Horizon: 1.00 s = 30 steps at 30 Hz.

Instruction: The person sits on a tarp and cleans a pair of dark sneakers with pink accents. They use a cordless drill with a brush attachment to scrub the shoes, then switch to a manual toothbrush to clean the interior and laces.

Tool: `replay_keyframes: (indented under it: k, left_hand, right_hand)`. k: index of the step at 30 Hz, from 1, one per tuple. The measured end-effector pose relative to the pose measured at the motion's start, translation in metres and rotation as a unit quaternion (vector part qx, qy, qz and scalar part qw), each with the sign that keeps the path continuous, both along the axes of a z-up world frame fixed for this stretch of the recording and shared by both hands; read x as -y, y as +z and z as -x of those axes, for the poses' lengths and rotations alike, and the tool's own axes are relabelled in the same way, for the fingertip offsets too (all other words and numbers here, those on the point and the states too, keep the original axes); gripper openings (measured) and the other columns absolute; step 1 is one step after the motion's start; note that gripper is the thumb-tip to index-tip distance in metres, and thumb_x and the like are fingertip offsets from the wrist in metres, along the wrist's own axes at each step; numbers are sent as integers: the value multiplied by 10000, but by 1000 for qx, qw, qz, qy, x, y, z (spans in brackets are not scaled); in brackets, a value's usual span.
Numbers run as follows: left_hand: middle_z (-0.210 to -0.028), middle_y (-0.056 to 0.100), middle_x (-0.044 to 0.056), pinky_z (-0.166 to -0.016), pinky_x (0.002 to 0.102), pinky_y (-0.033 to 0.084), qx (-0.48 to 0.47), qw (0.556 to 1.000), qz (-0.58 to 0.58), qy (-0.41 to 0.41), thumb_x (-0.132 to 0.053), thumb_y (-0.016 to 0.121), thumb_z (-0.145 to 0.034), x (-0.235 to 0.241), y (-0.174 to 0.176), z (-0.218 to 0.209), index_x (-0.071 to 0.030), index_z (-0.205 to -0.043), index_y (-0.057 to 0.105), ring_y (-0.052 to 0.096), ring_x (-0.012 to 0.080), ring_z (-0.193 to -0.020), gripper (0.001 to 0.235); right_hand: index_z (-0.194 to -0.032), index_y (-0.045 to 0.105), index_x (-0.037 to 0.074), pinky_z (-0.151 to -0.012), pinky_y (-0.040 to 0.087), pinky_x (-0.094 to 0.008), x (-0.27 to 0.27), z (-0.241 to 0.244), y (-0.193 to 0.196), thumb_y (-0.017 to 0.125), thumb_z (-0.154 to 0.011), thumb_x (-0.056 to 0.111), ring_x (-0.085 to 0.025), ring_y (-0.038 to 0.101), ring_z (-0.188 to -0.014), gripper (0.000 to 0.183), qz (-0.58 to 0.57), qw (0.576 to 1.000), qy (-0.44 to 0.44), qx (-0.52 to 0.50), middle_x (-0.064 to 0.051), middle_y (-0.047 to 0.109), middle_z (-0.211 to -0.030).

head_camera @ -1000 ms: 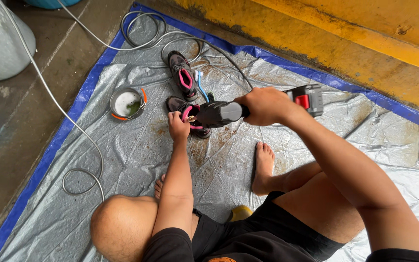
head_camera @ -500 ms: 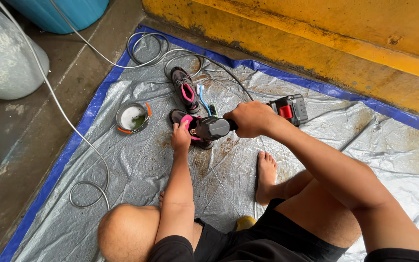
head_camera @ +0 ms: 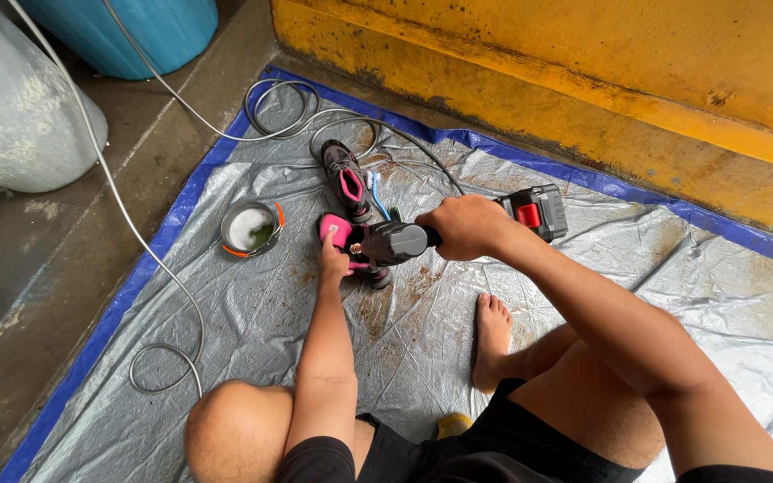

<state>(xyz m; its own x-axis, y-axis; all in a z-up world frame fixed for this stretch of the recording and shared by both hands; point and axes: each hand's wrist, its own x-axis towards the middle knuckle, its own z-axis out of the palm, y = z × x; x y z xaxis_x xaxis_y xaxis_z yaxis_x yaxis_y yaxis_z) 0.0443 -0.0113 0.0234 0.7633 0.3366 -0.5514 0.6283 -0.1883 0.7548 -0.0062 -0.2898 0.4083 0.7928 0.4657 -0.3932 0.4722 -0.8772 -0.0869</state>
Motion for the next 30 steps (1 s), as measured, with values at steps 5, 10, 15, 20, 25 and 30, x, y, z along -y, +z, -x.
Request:
replay_keyframes:
  k: [5, 10, 15, 20, 25, 30]
  left_hand:
    - [-1491, 660, 163, -1167, 540, 584, 100, 958, -217, -156, 49, 498, -987, -29, 0, 1, -393, -1678, 447, 643, 377, -1394, 822]
    - [-1424, 670, 160, -1156, 609, 557, 127, 933, -275, -193, 66, 461, -1004, -38, 18, 20, -293, -1700, 431, 662, 417, -1347, 784]
    - [-1302, 702, 125, -1037, 598, 600, 190, 925, -281, -173, 13, 510, -996, -39, 13, 28, -377, -1648, 508, 716, 431, -1213, 760]
    - [-1257, 708, 94, -984, 597, 621, 220, 920, -275, -171, 0, 557, -978, -40, 24, 39, -401, -1630, 529, 725, 421, -1178, 766]
    - [-1245, 705, 92, -960, 604, 626, 234, 916, -278, -170, 10, 618, -956, -43, 14, 41, -412, -1641, 516, 727, 415, -1166, 811]
    - [-1234, 692, 109, -932, 608, 625, 244, 910, -289, -169, -83, 661, -957, -43, 2, 35, -376, -1641, 523, 731, 434, -1148, 757]
  right_hand:
    - [-1202, 774, 287, -952, 634, -513, 4, -7, -9, 714, -849, 305, -406, 792, -1070, 358, -4, 1000, -8, 5, -140, 816, -1045]
    - [-1230, 767, 270, -969, 630, -524, 1, -4, 1, 736, -867, 330, -421, 784, -1093, 370, -18, 1000, -13, -15, -158, 814, -1060]
    - [-1228, 759, 273, -949, 632, -516, 2, -9, -8, 744, -886, 365, -410, 795, -1049, 355, -9, 1000, 7, -6, -137, 815, -1024]
    - [-1189, 769, 253, -969, 621, -525, 1, -3, 17, 752, -864, 351, -428, 786, -1070, 339, -19, 1000, 6, -20, -148, 820, -1042]
    - [-1171, 778, 261, -980, 616, -513, 2, -1, 30, 767, -868, 375, -412, 787, -1081, 325, -7, 1000, 0, -27, -129, 826, -1042]
    - [-1207, 775, 305, -1006, 613, -506, 4, -7, 24, 768, -850, 400, -389, 786, -1102, 370, -6, 999, -9, -34, -101, 827, -1069]
